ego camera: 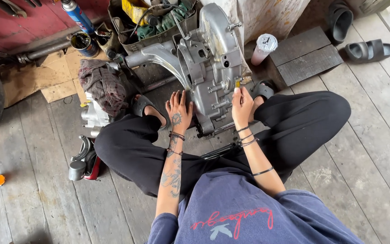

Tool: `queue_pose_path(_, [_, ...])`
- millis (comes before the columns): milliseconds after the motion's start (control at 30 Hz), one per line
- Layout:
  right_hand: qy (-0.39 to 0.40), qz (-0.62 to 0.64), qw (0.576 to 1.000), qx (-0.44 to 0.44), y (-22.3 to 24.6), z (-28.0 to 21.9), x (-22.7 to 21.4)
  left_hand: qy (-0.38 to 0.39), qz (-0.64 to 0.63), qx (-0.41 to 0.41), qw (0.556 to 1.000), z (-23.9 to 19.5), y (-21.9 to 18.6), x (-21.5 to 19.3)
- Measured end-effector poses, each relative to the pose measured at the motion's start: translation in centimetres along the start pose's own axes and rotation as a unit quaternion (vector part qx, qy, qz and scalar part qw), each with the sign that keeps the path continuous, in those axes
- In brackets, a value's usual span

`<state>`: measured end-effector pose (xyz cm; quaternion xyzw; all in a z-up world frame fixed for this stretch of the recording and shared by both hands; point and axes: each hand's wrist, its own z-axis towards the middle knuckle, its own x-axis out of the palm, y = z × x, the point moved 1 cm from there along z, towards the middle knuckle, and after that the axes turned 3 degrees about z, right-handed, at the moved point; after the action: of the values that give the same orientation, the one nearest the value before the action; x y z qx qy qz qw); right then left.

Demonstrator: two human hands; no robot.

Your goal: Cleaning a motorcycle engine casing using a small hand tool to remove dirt and debris from crevices.

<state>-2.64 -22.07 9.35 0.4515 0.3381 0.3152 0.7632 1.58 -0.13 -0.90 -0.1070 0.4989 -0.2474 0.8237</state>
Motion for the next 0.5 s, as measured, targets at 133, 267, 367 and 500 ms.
queue_pose_path(133, [0.002,0.005,1.000,0.015,-0.9,-1.0,-0.1,0.001,-0.006,-0.003,1.000,-0.3,0.0,0.2])
queue_pose_path(267, [0.006,0.002,1.000,0.007,0.7,0.3,-0.2,0.004,-0.007,0.007,1.000,0.1,-0.6,-1.0])
queue_pose_path(367, [0.013,-0.007,1.000,0.005,0.7,-0.1,-0.5,0.004,-0.015,0.005,1.000,0.0,-0.7,-1.1])
queue_pose_path(500, [0.015,-0.019,1.000,0.002,0.7,-0.3,-0.6,0.000,-0.012,-0.010,1.000,0.0,-0.4,-0.4])
